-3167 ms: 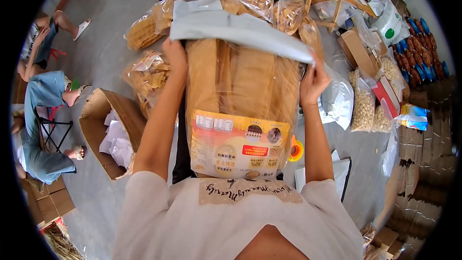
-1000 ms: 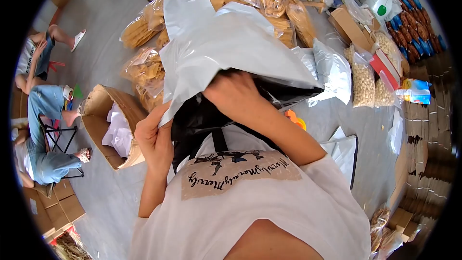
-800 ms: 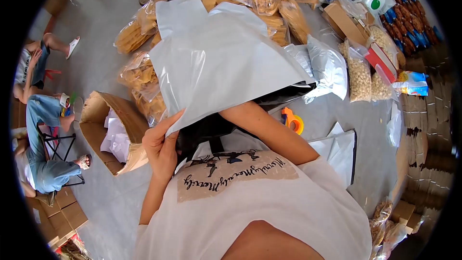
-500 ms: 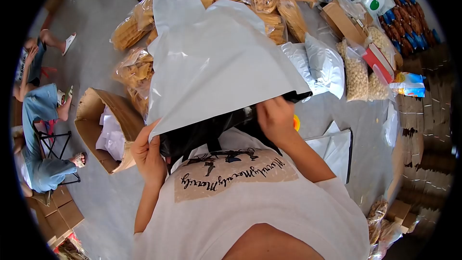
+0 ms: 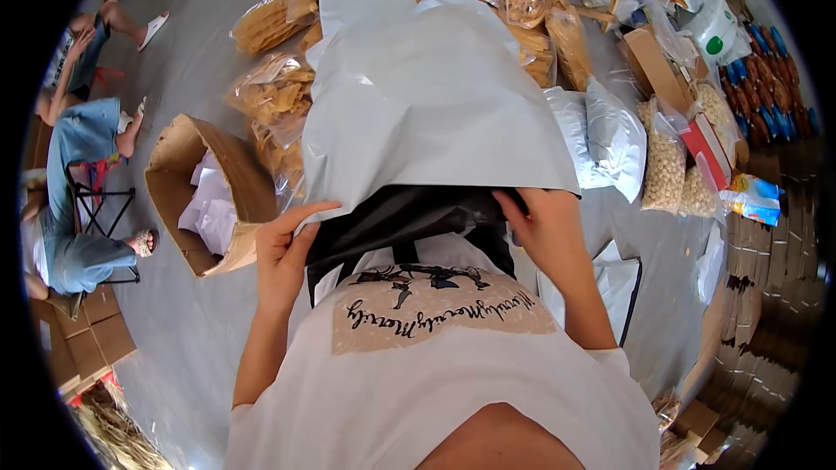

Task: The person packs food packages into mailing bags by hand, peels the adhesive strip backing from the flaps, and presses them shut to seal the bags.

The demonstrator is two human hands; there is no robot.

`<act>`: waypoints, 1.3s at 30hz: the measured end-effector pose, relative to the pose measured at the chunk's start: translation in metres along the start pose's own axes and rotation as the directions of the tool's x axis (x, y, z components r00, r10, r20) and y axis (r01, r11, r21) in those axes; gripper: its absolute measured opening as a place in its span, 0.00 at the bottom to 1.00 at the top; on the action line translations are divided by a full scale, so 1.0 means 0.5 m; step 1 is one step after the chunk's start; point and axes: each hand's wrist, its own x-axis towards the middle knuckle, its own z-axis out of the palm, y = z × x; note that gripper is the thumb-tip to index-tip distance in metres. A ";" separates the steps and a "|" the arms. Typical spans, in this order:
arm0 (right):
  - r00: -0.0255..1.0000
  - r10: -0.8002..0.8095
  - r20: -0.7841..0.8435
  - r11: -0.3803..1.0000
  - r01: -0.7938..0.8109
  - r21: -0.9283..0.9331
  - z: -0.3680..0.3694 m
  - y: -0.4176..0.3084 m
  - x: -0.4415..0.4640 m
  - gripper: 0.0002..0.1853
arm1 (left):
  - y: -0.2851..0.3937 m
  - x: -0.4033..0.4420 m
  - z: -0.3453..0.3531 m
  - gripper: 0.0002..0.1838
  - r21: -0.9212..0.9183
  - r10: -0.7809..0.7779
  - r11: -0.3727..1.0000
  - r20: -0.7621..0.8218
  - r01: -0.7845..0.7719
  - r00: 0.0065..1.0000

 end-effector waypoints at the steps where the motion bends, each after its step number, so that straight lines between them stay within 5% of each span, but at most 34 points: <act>1: 0.998 -0.024 0.063 0.992 0.015 0.129 -0.016 0.003 -0.008 0.07 | -0.011 0.000 0.000 0.10 0.000 -0.011 1.000 -0.009 0.011 1.000; 3: 0.989 -0.147 0.024 0.971 0.140 0.195 -0.065 0.005 -0.021 0.09 | -0.039 0.003 -0.001 0.08 -0.188 -0.056 0.981 -0.039 0.048 0.998; 5: 0.934 0.048 -0.355 0.968 0.044 0.246 -0.083 0.031 -0.049 0.08 | -0.036 0.001 -0.015 0.08 -0.202 -0.065 0.978 -0.043 0.055 0.997; 6: 0.902 0.125 -0.414 0.992 -0.099 0.083 -0.098 0.068 -0.058 0.13 | -0.035 0.001 -0.022 0.08 -0.214 -0.070 0.975 -0.042 0.059 0.997; 9: 0.921 0.153 -0.359 0.977 -0.197 -0.088 -0.109 0.084 -0.016 0.21 | -0.052 0.007 -0.037 0.08 -0.263 -0.040 0.965 -0.096 0.013 0.995; 12: 0.971 -0.063 -0.230 0.923 -0.031 -0.384 -0.069 0.096 -0.015 0.31 | -0.052 0.012 -0.052 0.08 -0.274 -0.016 0.962 -0.087 -0.009 0.996; 14: 0.944 -0.328 0.049 0.893 0.326 -0.310 -0.069 0.067 -0.007 0.34 | -0.034 0.010 -0.063 0.08 -0.078 0.027 0.997 -0.020 -0.029 0.999; 15: 0.885 -0.465 -0.017 0.853 0.443 -0.274 -0.053 0.066 0.006 0.32 | -0.031 0.008 -0.075 0.08 -0.072 0.021 0.997 -0.023 -0.023 1.000; 18: 0.852 -0.521 -0.057 0.854 0.518 -0.060 -0.032 0.107 0.004 0.29 | -0.037 0.020 -0.112 0.10 -0.039 0.146 0.989 0.166 -0.141 0.975; 20: 0.878 -0.472 -0.083 0.878 0.476 0.041 -0.041 0.088 0.001 0.26 | -0.069 0.049 -0.118 0.23 -0.654 0.130 0.743 -0.071 -0.145 0.989; 22: 0.913 -0.368 -0.179 0.892 0.401 0.211 -0.047 0.087 -0.006 0.25 | -0.143 0.101 -0.084 0.36 0.023 0.297 0.950 -0.373 -0.311 0.879; 25: 0.918 -0.347 -0.193 0.909 0.379 0.173 -0.059 0.069 0.000 0.24 | -0.094 0.112 -0.017 0.42 0.131 0.521 0.851 -0.344 -0.509 0.781; 26: 0.913 -0.352 -0.205 0.914 0.383 0.136 -0.064 0.066 -0.002 0.23 | -0.056 0.111 0.025 0.31 0.160 0.700 0.685 -0.413 -0.711 0.582; 28: 0.915 -0.319 -0.248 0.934 0.348 0.085 -0.070 0.078 -0.007 0.23 | -0.028 0.104 -0.017 0.15 0.403 0.781 0.580 -0.029 -0.708 0.623; 29: 0.911 -0.288 -0.294 0.949 0.313 0.042 -0.073 0.086 -0.009 0.23 | -0.005 0.107 -0.019 0.07 0.294 0.721 0.654 0.033 -0.696 0.692; 32: 0.900 -0.286 -0.328 0.955 0.296 -0.021 -0.080 0.103 -0.006 0.22 | -0.004 0.109 -0.025 0.06 0.039 0.676 0.735 0.032 -0.677 0.736; 36: 0.827 -0.397 -0.398 0.905 0.424 -0.020 -0.117 0.060 0.024 0.16 | 0.005 0.104 -0.030 0.13 -0.105 0.659 0.730 -0.157 -0.675 0.736; 38: 0.896 -0.343 -0.281 0.897 0.402 0.186 -0.135 0.058 0.012 0.09 | -0.006 0.095 -0.047 0.12 -0.118 0.623 0.755 -0.178 -0.645 0.761; 39: 0.882 -0.316 -0.349 0.898 0.397 0.192 -0.127 0.055 0.007 0.05 | -0.006 0.087 -0.054 0.12 -0.369 0.599 0.722 -0.089 -0.585 0.796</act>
